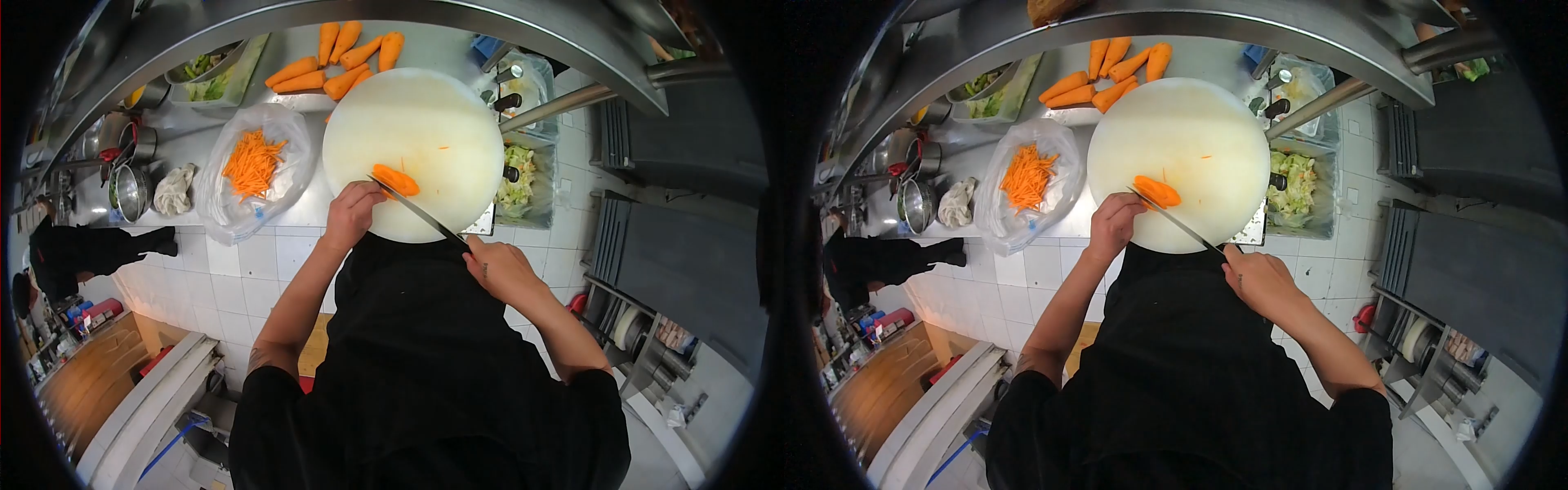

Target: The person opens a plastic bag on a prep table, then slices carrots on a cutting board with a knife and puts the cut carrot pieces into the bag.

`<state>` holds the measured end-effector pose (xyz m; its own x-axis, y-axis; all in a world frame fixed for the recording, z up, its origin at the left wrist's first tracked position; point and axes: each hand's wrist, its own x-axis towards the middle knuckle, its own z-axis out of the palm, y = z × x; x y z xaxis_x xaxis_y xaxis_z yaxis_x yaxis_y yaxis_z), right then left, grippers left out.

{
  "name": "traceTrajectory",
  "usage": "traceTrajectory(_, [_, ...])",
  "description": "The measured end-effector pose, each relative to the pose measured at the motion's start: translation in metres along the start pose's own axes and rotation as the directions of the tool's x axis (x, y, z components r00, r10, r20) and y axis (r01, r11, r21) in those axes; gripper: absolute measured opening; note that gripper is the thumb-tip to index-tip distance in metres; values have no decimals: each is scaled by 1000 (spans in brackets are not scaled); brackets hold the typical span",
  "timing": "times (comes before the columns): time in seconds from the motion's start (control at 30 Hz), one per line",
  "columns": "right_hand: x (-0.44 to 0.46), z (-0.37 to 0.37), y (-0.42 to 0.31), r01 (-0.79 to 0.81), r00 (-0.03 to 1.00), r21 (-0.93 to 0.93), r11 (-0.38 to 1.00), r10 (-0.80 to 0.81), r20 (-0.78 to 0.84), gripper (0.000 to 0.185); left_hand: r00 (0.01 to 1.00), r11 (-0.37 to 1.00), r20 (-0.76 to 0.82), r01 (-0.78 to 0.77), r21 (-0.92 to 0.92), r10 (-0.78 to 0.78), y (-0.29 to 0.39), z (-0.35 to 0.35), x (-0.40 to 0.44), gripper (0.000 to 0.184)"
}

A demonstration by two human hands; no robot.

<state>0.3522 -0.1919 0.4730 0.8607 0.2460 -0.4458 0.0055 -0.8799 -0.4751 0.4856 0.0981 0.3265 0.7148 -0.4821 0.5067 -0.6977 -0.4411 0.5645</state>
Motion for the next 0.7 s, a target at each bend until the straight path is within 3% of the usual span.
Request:
traceTrajectory(0.53, [36, 38, 10, -1, 1000, 86, 996, 2, -5, 20, 1000, 999, -16, 9, -42, -9, -4, 6, -3, 30])
traceTrajectory(0.63, [38, 41, 11, -22, 1000, 64, 998, 21, 10, 21, 998, 999, -50, 26, -43, -28, -2, 6, -2, 34])
traceTrajectory(0.7, [37, 41, 14, 21, 999, 93, 995, -18, -26, 21, 978, 989, -164, 116, -90, -130, 5, 6, 5, 42])
